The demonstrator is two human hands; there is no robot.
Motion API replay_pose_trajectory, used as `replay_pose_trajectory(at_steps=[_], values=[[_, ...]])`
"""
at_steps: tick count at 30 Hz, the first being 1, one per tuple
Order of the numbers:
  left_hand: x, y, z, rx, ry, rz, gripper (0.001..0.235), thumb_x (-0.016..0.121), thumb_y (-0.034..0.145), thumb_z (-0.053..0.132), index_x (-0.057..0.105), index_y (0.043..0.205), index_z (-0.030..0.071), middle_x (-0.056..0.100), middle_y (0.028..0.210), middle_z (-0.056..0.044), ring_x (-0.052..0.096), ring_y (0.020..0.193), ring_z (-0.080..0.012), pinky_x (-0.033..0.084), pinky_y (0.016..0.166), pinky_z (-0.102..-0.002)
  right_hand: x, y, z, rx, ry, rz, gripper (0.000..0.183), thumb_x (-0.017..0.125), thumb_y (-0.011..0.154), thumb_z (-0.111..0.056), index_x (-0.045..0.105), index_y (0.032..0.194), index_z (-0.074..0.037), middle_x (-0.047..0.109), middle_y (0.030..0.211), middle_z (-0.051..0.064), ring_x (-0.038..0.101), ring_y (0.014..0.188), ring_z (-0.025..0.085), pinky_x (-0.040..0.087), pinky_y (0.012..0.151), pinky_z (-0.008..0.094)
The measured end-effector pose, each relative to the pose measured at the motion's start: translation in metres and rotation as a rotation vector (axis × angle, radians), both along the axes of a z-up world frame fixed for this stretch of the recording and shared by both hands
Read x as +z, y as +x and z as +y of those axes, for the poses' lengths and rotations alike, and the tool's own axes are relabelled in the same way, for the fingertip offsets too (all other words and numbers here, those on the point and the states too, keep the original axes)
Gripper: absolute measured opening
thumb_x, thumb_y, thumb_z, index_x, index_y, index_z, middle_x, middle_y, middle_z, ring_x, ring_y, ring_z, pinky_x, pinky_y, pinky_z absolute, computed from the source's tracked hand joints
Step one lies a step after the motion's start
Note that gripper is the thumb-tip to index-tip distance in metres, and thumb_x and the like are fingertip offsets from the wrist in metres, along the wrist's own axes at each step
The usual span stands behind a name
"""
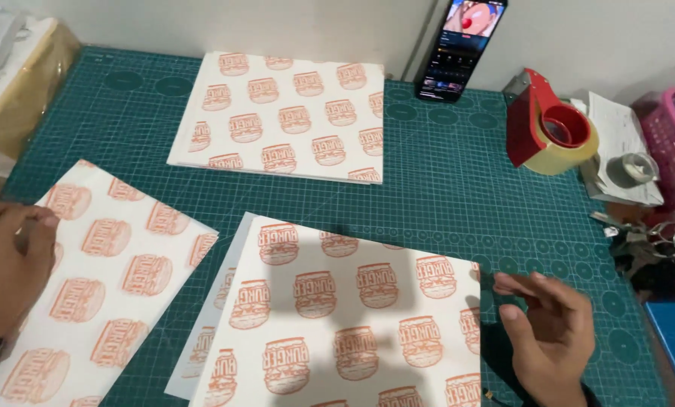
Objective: Folding burger wrapping papers and applying tape to secure them.
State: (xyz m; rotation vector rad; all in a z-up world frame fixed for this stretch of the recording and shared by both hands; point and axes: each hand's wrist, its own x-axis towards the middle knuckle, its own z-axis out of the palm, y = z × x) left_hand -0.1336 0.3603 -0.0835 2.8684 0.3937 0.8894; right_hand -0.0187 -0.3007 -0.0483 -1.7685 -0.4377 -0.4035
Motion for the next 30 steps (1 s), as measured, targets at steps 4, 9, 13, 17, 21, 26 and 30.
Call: replay_pose_trajectory(at_steps=[4, 9, 13, 17, 21, 26, 30], values=[[0.009, -0.002, -0.006, 0.01, 0.067, 0.064, 0.014, 0.069, 0.113, 0.009, 0.079, 0.118, 0.001, 0.067, 0.13, -0.02, 0.066, 0.114, -0.0297, 0.052, 0.109, -0.041, -0.002, -0.002, -0.004, 0.049, 0.014, 0.013, 0.049, 0.063, 0.094, 0.0, 0.044, 0.14, -0.002, 0.06, 0.133, 0.022, 0.069, 0.124, 0.039, 0.065, 0.109, 0.049], [0.019, -0.007, -0.011, -0.011, 0.214, 0.046, 0.018, 0.073, 0.108, 0.014, 0.082, 0.123, 0.007, 0.069, 0.126, -0.022, 0.069, 0.108, -0.0336, 0.054, 0.104, -0.044, 0.0, -0.003, -0.001, 0.066, -0.001, -0.021, 0.046, 0.064, 0.093, 0.001, 0.047, 0.136, 0.002, 0.066, 0.122, 0.026, 0.073, 0.116, 0.036, 0.064, 0.107, 0.045], [0.024, -0.006, -0.01, 0.126, 0.46, 0.137, 0.024, 0.065, 0.102, 0.03, 0.082, 0.119, 0.026, 0.076, 0.108, -0.005, 0.074, 0.099, -0.0301, 0.058, 0.086, -0.048, -0.011, -0.006, 0.002, 0.021, 0.086, -0.027, 0.048, 0.063, 0.09, 0.007, 0.046, 0.135, 0.009, 0.065, 0.12, 0.033, 0.073, 0.111, 0.039, 0.062, 0.104, 0.045], [0.03, -0.004, -0.018, 0.19, 0.36, 0.193, 0.028, 0.063, 0.096, 0.03, 0.076, 0.121, 0.026, 0.074, 0.114, -0.006, 0.071, 0.103, -0.035, 0.055, 0.081, -0.054, 0.017, -0.021, 0.027, -0.085, 0.055, -0.012, 0.047, 0.063, 0.093, 0.01, 0.047, 0.136, 0.017, 0.06, 0.122, 0.037, 0.07, 0.109, 0.047, 0.06, 0.104, 0.05], [0.045, -0.002, -0.023, 0.152, 0.133, 0.269, 0.027, 0.061, 0.098, 0.03, 0.076, 0.119, 0.021, 0.071, 0.12, -0.009, 0.066, 0.11, -0.0344, 0.048, 0.09, -0.058, 0.029, -0.027, 0.032, -0.151, -0.029, 0.135, 0.042, 0.06, 0.1, 0.012, 0.044, 0.139, 0.012, 0.062, 0.124, 0.038, 0.068, 0.118, 0.042, 0.057, 0.107, 0.048], [0.054, 0.001, -0.029, 0.177, 0.0, 0.348, 0.03, 0.056, 0.1, 0.033, 0.074, 0.121, 0.02, 0.069, 0.126, -0.01, 0.062, 0.117, -0.0353, 0.041, 0.099, -0.057, 0.026, -0.024, 0.031, -0.136, -0.031, 0.135, 0.041, 0.058, 0.101, 0.012, 0.043, 0.139, 0.013, 0.061, 0.124, 0.039, 0.067, 0.118, 0.043, 0.056, 0.108, 0.049], [0.044, -0.001, -0.022, 0.169, 0.085, 0.307, 0.028, 0.058, 0.101, 0.035, 0.075, 0.121, 0.022, 0.069, 0.125, -0.007, 0.065, 0.115, -0.0331, 0.043, 0.096, -0.057, 0.031, -0.027, 0.038, -0.162, -0.034, 0.138, 0.04, 0.059, 0.102, 0.011, 0.044, 0.139, 0.012, 0.061, 0.126, 0.039, 0.067, 0.117, 0.043, 0.056, 0.108, 0.049]])
